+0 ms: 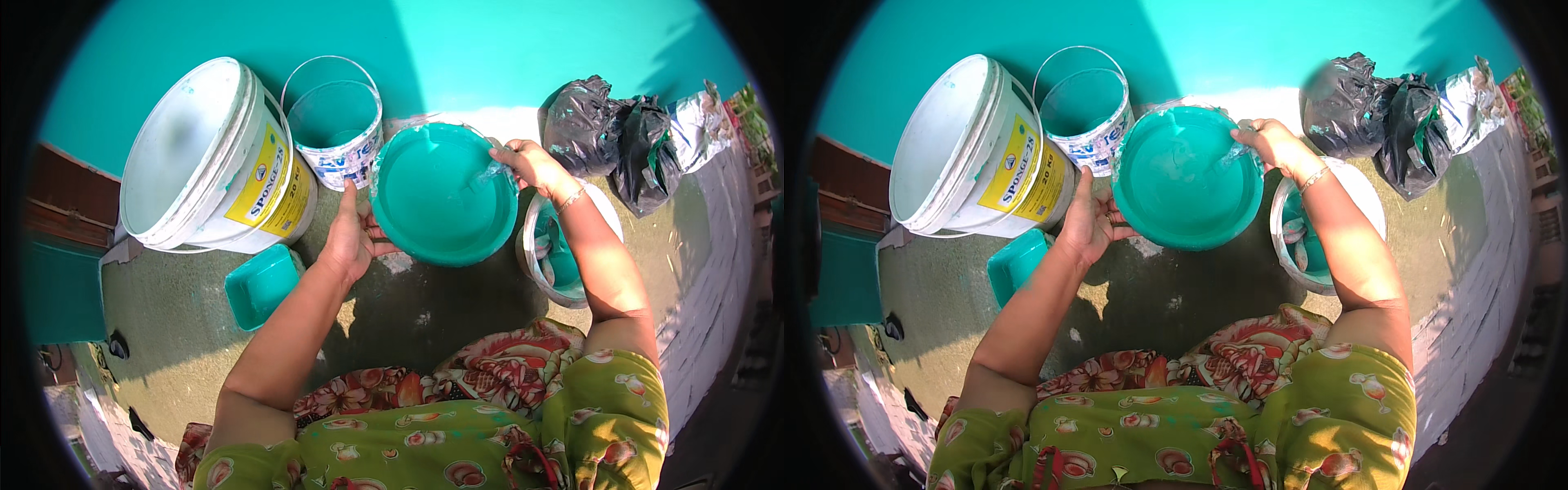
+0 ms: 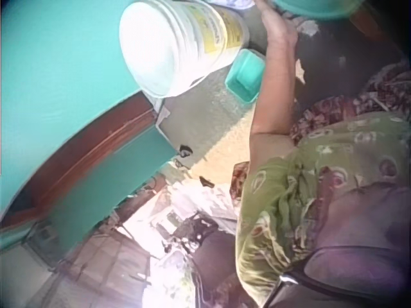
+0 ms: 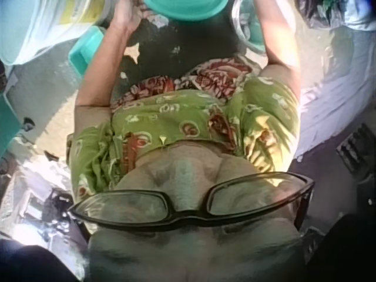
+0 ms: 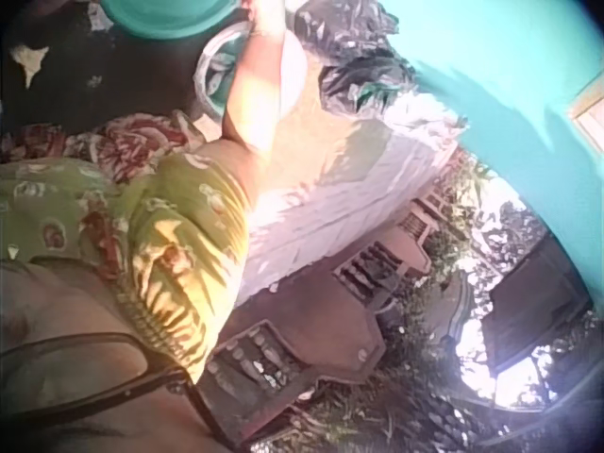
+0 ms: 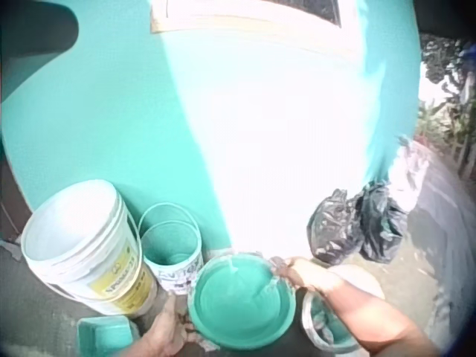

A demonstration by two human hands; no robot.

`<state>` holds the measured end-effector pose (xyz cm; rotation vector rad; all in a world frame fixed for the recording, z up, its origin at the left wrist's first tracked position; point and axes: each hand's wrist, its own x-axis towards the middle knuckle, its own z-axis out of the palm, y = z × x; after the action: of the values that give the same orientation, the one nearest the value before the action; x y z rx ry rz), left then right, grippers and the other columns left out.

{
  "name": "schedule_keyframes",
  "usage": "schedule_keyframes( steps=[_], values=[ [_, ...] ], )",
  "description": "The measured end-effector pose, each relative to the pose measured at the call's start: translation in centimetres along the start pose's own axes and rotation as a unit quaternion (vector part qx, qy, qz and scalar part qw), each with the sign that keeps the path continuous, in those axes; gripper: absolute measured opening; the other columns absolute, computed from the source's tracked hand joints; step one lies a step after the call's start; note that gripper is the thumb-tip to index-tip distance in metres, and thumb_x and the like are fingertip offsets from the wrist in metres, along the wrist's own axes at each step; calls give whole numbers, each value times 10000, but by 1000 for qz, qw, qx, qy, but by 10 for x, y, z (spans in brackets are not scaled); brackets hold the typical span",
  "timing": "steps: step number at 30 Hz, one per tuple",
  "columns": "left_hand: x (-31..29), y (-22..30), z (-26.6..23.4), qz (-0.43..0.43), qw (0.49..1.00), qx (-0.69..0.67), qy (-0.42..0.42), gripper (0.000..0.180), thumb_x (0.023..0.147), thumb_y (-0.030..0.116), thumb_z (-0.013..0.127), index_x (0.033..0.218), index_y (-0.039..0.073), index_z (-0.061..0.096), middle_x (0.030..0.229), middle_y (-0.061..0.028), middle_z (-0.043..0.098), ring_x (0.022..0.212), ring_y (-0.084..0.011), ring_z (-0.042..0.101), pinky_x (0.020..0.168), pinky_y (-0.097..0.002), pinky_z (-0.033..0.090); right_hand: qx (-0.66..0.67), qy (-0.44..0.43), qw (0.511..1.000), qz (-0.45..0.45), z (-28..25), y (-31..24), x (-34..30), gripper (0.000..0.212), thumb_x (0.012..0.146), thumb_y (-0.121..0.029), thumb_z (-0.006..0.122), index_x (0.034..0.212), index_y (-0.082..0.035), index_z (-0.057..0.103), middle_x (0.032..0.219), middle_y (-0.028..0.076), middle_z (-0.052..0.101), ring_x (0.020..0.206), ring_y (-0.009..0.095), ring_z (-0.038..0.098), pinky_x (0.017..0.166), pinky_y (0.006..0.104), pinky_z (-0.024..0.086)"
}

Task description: The person mixes green paint between several buckets using a brush and their hands.

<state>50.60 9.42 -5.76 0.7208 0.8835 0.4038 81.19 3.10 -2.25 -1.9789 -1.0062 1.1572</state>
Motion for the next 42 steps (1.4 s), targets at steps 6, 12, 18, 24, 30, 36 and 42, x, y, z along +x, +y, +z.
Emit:
schedule_keyframes(
  steps=[6, 12, 18, 24, 30, 36, 42],
  values=[
    [-35, -1, -53, -28, 997, 69, -18, 936, 885, 753, 138, 1260, -19, 512, 973, -129, 598, 891, -238, 601, 879, -496, 487, 41, -3, 999, 24, 44, 13, -34, 327, 915, -337, 617, 917, -14, 570, 729, 33, 584, 605, 118, 562, 566, 269, 490],
    [-58, 5, -95, -51, 991, 124, 7, 958, 864, 781, 142, 1200, -7, 571, 938, -117, 623, 859, -210, 603, 823, -485, 512, 107, -57, 992, 35, 93, 11, -76, 299, 936, -302, 602, 897, -11, 542, 760, 68, 609, 641, 137, 617, 587, 282, 546],
    [-74, 15, -122, -54, 987, 154, 5, 953, 860, 784, 164, 1146, -16, 597, 886, -116, 607, 790, -212, 584, 754, -477, 528, 141, -95, 983, 68, 124, 8, -96, 308, 932, -308, 611, 877, -20, 518, 749, 66, 594, 644, 133, 620, 598, 279, 557],
    [-64, 6, -151, -57, 977, 206, 24, 991, 841, 806, 168, 1207, -25, 564, 933, -125, 587, 802, -200, 573, 736, -446, 529, 119, -106, 983, 92, 153, 24, -98, 341, 927, -332, 615, 955, -3, 530, 847, 93, 637, 695, 153, 643, 640, 277, 560],
    [-63, 3, -157, -51, 970, 235, 31, 972, 856, 787, 172, 1296, -9, 516, 1018, -142, 580, 840, -219, 581, 746, -443, 528, 21, -92, 993, 70, 163, 21, -102, 440, 926, -409, 592, 984, 25, 554, 808, 76, 611, 678, 143, 607, 612, 279, 540],
    [-71, 16, -163, -46, 961, 274, -12, 838, 904, 668, 351, 1341, -40, 451, 1086, -158, 575, 860, -233, 592, 698, -386, 546, -212, -31, 974, -70, 158, 11, -103, 398, 908, -376, 617, 934, 20, 581, 743, 130, 584, 669, 200, 603, 575, 340, 487],
    [-103, 50, -176, -10, 875, 484, 6, 654, 892, 390, 611, 1351, -42, 438, 1060, -126, 593, 827, -182, 603, 676, -285, 537, -284, -10, 945, -162, 166, -64, -141, 286, 880, -265, 660, 898, 10, 584, 694, 167, 584, 648, 321, 585, 571, 383, 455]
  ],
)
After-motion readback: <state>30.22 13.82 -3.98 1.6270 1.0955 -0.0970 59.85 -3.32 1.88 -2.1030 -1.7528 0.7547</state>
